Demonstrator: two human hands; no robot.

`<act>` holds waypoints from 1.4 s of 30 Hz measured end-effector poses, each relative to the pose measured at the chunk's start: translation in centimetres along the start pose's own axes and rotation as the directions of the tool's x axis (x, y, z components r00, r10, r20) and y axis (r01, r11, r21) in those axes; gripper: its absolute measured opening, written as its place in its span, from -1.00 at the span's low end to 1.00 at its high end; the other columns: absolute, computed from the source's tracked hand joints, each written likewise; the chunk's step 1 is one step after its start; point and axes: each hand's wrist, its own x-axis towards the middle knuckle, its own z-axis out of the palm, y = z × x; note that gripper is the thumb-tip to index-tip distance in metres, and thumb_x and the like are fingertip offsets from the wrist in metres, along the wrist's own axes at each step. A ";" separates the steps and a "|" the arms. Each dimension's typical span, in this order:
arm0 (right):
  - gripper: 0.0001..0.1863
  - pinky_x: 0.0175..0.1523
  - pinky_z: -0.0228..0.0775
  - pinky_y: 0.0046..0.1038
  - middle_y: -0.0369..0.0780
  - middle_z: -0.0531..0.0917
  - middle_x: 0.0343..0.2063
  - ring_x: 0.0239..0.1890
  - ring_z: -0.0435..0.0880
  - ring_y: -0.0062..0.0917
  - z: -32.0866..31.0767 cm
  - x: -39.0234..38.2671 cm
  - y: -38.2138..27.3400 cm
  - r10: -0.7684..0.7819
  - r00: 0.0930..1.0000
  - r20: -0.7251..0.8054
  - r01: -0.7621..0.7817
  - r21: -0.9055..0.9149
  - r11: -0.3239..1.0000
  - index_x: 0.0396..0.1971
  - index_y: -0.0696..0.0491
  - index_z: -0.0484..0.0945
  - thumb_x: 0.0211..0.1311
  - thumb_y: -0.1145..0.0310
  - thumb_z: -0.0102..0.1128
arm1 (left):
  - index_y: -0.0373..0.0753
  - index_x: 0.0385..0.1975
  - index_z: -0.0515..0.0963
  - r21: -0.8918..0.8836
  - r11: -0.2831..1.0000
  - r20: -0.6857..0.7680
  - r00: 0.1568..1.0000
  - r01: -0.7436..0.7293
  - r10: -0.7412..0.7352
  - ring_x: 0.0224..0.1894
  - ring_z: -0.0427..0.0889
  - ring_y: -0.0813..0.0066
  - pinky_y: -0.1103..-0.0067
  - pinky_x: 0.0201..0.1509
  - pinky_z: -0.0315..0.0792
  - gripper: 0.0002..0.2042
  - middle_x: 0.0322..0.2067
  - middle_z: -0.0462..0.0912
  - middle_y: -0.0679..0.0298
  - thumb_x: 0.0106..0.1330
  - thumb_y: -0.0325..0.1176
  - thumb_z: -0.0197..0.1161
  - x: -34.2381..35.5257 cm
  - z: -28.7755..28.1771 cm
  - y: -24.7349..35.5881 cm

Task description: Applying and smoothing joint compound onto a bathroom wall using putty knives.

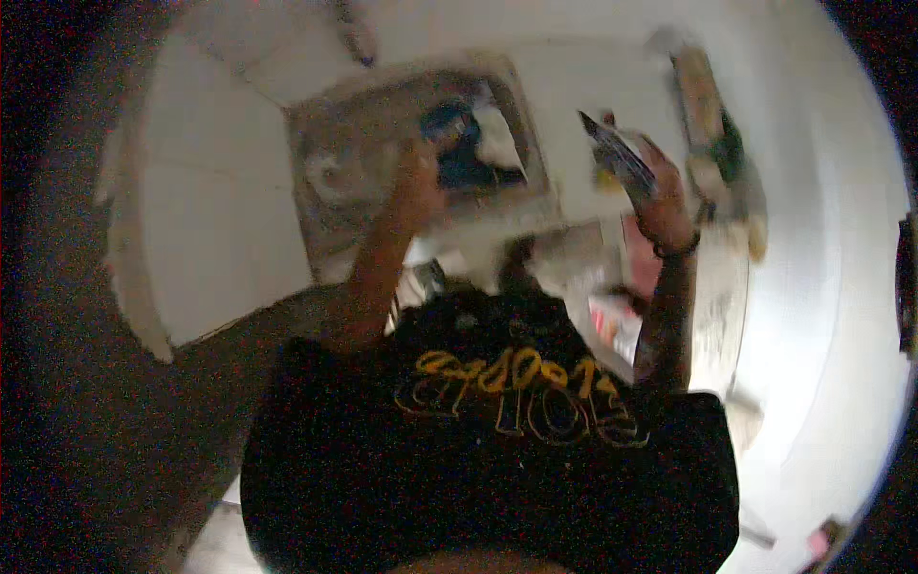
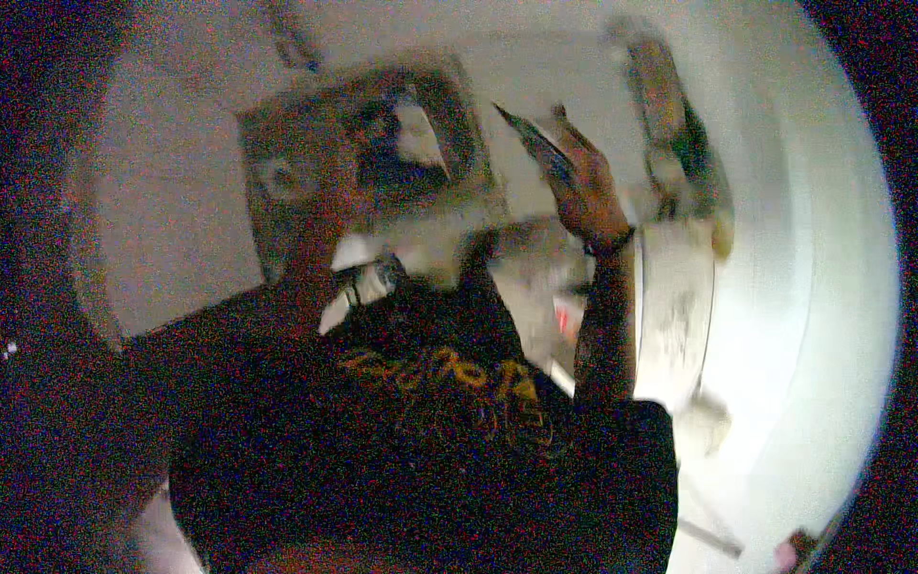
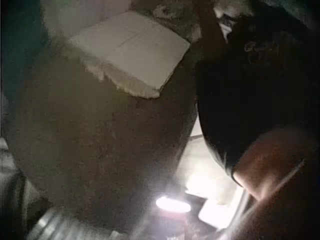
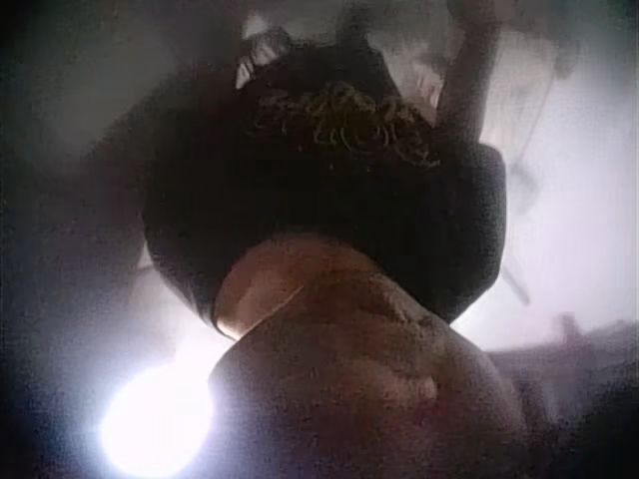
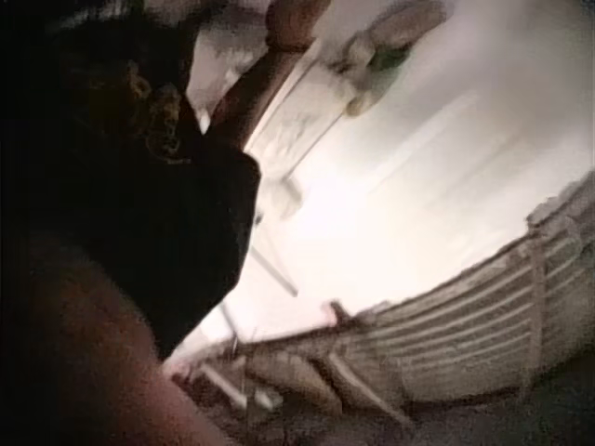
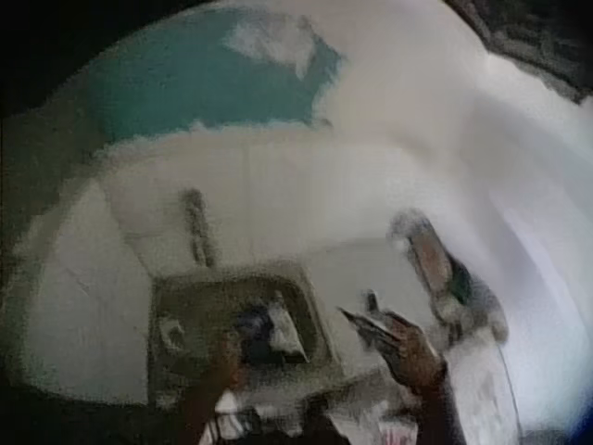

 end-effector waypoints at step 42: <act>-0.46 -0.01 0.44 -0.38 -0.18 0.55 -0.16 -0.14 0.56 -0.39 10.1 -29.1 -6.9 0.664 0.554 0.503 -0.280 0.863 -0.421 -0.01 0.22 0.36 -0.11 0.53 0.18 | -0.22 -0.14 0.50 -0.085 0.139 0.067 0.145 0.987 -0.987 -0.35 0.56 0.42 0.49 -0.32 0.46 -0.67 -0.33 0.59 0.24 0.09 -0.27 0.24 -49.7 1.8 -3.1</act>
